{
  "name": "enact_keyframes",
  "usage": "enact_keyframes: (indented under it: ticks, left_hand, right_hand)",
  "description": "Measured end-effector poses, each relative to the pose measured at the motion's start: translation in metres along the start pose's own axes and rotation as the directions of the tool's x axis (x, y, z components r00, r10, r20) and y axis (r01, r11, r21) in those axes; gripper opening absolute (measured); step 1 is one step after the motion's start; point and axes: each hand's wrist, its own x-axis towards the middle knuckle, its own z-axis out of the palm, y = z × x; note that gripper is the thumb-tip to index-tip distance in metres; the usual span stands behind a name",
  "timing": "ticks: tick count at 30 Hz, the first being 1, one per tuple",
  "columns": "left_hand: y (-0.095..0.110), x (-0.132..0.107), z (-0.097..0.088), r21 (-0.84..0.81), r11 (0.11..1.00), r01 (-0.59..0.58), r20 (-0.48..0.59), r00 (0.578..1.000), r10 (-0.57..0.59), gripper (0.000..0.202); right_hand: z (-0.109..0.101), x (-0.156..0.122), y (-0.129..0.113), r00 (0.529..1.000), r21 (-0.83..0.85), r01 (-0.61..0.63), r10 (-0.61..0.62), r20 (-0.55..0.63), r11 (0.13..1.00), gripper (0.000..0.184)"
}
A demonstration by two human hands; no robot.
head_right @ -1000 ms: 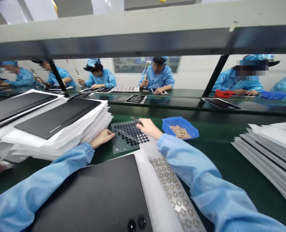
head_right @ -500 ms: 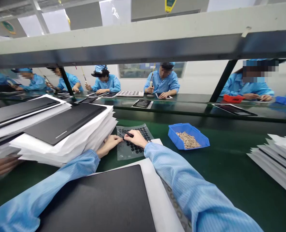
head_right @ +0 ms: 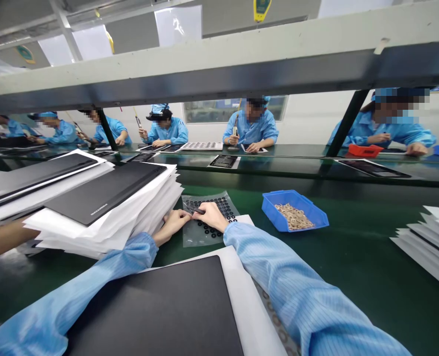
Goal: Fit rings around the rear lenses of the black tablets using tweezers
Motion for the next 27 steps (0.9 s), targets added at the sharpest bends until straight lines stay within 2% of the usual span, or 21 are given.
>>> enact_keyframes:
  ticks: [5,15,20,23,27]
  left_hand:
    - [-0.0014,0.0001,0.0004,0.023,1.000,-0.010,0.000,1.000,0.010,0.028]
    - [-0.0017,-0.0015,0.0010,0.024,0.999,-0.025,0.009,1.000,0.025,0.028]
    - [-0.0011,-0.0022,-0.0002,0.008,0.999,-0.033,0.012,0.999,0.033,0.028]
    - [0.0002,-0.0038,-0.0013,-0.007,0.999,-0.049,0.008,0.999,0.049,0.028]
    - [0.0018,-0.0060,-0.0021,-0.008,0.999,-0.039,-0.014,0.999,0.039,0.028]
  right_hand:
    - [0.0028,0.0008,0.0015,0.999,-0.042,0.048,-0.048,-0.001,0.998,0.027]
    - [0.0079,-0.0027,0.0037,0.998,-0.051,0.065,-0.064,0.010,0.997,0.010]
    - [0.0085,-0.0026,0.0028,0.999,-0.035,0.012,-0.011,0.034,0.999,0.014]
    - [0.0066,-0.0017,0.0030,0.997,-0.021,-0.057,0.058,0.053,0.998,0.022]
    - [0.0010,-0.0003,0.0055,0.984,0.055,-0.159,0.154,0.095,0.986,0.025]
